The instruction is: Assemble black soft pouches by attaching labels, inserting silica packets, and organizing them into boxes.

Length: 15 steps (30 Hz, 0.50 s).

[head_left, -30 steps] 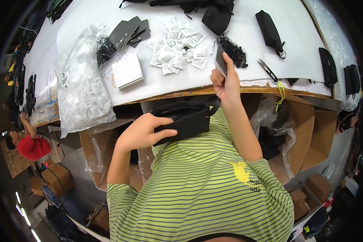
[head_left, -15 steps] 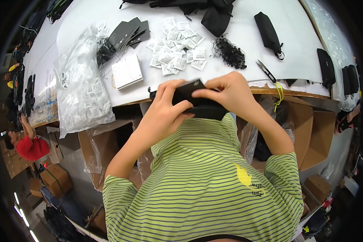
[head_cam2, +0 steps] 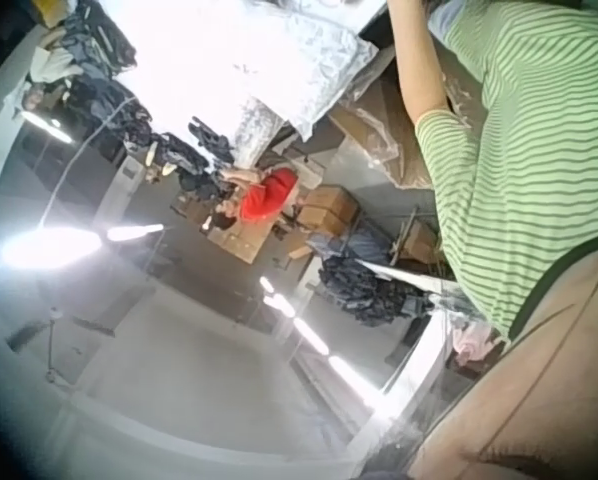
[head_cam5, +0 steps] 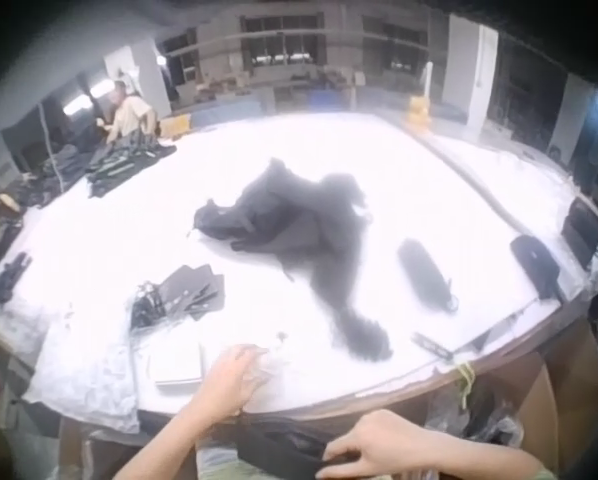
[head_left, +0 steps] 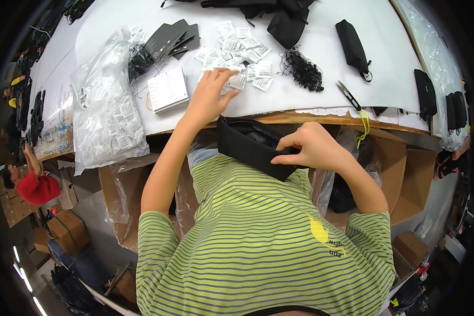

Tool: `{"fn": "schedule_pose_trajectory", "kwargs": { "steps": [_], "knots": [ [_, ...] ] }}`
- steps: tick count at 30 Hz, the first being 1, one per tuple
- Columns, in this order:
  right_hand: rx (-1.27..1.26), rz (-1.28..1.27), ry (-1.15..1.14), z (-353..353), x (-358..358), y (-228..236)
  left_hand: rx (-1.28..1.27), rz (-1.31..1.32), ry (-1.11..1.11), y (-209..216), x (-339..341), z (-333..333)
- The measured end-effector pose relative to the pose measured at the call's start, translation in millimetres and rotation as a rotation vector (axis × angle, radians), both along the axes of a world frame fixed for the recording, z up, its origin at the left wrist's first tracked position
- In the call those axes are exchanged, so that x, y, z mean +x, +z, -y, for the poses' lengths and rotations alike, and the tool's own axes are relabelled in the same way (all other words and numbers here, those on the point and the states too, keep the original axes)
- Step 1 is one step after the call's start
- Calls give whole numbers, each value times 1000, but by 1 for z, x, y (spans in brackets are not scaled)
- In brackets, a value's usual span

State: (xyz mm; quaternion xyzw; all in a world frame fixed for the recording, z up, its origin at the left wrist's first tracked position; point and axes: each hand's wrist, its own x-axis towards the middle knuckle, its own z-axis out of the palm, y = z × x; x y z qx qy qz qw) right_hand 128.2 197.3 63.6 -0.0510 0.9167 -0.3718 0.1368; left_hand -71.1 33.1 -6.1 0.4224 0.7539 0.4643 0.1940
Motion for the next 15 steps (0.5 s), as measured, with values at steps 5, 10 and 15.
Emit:
{"fn": "schedule_pose_trajectory", "kwargs": {
  "steps": [5,10,15],
  "knots": [
    [90,-217,-26,-4,10,-3,-22,-795,128,-22,-20,-8],
    [326,-486,-11,-13,6,6,204,-61,210,40,11,-4],
    [355,-594,-15,-14,-8,18,-19,-344,-252,84,36,10]
  ]
}}
